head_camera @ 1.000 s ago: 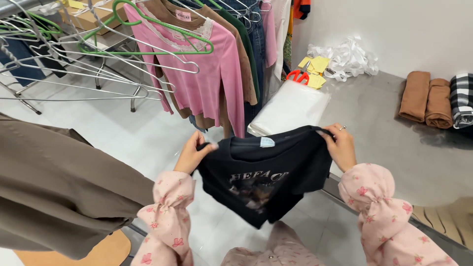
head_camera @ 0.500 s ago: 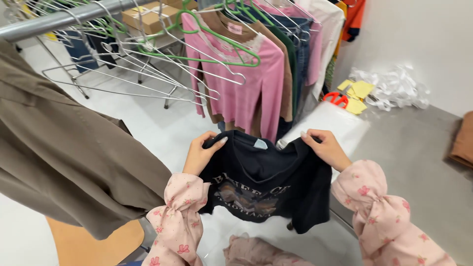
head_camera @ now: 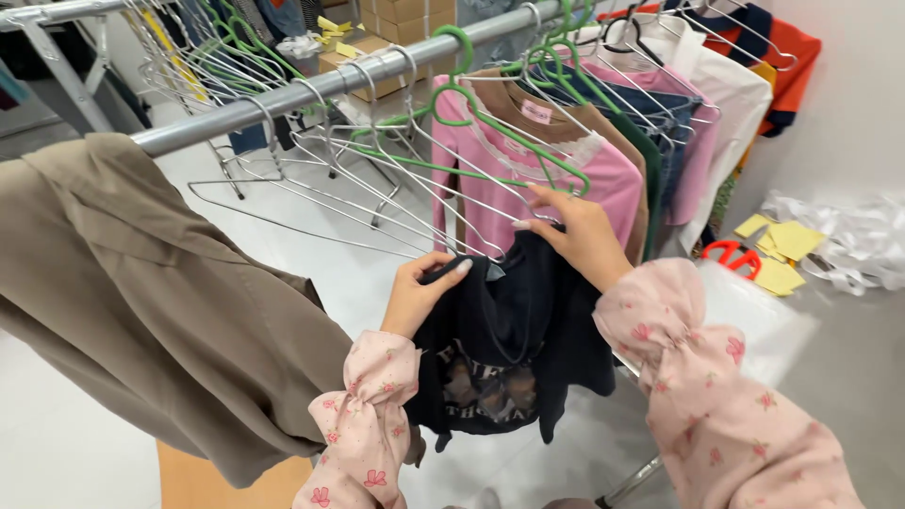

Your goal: The person picks up folded garments from a table, unfolds them, places them on hangers, and hangs them on a clothing rack. The person handles a brown t-shirt, a pink long-sleeved top, and a black t-shirt with a graphic print.

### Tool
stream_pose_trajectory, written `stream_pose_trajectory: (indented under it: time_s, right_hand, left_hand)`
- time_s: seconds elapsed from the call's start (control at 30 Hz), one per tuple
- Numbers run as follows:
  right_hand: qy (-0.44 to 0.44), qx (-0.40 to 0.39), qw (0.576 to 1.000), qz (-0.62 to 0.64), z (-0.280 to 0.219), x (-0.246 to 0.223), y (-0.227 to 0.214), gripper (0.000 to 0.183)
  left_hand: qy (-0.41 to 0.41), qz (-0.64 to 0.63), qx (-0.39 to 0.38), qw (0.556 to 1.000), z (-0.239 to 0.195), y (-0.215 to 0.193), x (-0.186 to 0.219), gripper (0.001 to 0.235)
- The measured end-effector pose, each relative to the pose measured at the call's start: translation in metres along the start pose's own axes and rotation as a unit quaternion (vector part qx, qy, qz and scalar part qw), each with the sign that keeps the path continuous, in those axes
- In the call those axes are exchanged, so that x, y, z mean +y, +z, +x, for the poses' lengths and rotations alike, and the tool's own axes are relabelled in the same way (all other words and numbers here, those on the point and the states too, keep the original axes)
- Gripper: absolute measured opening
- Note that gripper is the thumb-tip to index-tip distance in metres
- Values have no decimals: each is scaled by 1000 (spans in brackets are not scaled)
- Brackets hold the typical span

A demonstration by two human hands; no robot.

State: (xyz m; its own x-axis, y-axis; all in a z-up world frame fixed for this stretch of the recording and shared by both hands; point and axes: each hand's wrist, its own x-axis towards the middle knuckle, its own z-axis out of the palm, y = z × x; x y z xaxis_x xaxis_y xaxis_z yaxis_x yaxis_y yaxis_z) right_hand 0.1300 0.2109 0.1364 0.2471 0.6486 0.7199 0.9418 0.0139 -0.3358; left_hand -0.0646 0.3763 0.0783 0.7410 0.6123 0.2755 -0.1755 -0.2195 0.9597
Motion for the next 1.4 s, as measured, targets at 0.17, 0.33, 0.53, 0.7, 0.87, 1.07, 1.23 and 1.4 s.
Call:
stream_pose_trajectory:
  time_s: [0.17, 0.33, 0.53, 0.7, 0.87, 1.07, 1.23, 1.4]
  right_hand:
    - [60, -120, 988, -78, 37, 18, 36, 27]
    - [118, -137, 980, -81, 48, 26, 62, 19]
    - [140, -83, 982, -98, 34, 40, 64, 18]
    - [137, 4, 988, -66, 9, 50, 37, 9]
    - [170, 46, 983, -41, -64, 93, 8, 21]
    - [161, 114, 979, -41, -159, 56, -46, 36]
    - [164, 153, 975, 1, -239, 39, -45, 38]
    - [279, 174, 942, 63, -289, 15, -57, 15]
  left_hand:
    - [1, -47, -8, 999, 13, -12, -5, 16]
    - [7, -76, -18, 997, 22, -16, -17, 15]
    - [9, -88, -21, 996, 35, -21, -32, 14]
    - [6, -89, 49, 995, 37, -27, -17, 12]
    - [10, -47, 74, 996, 39, -36, -37, 12]
    - [-13, -47, 65, 997, 11, -7, -47, 11]
    - [-10, -43, 12, 999, -15, 53, -69, 11]
    - [-18, -65, -27, 997, -52, 100, -52, 14]
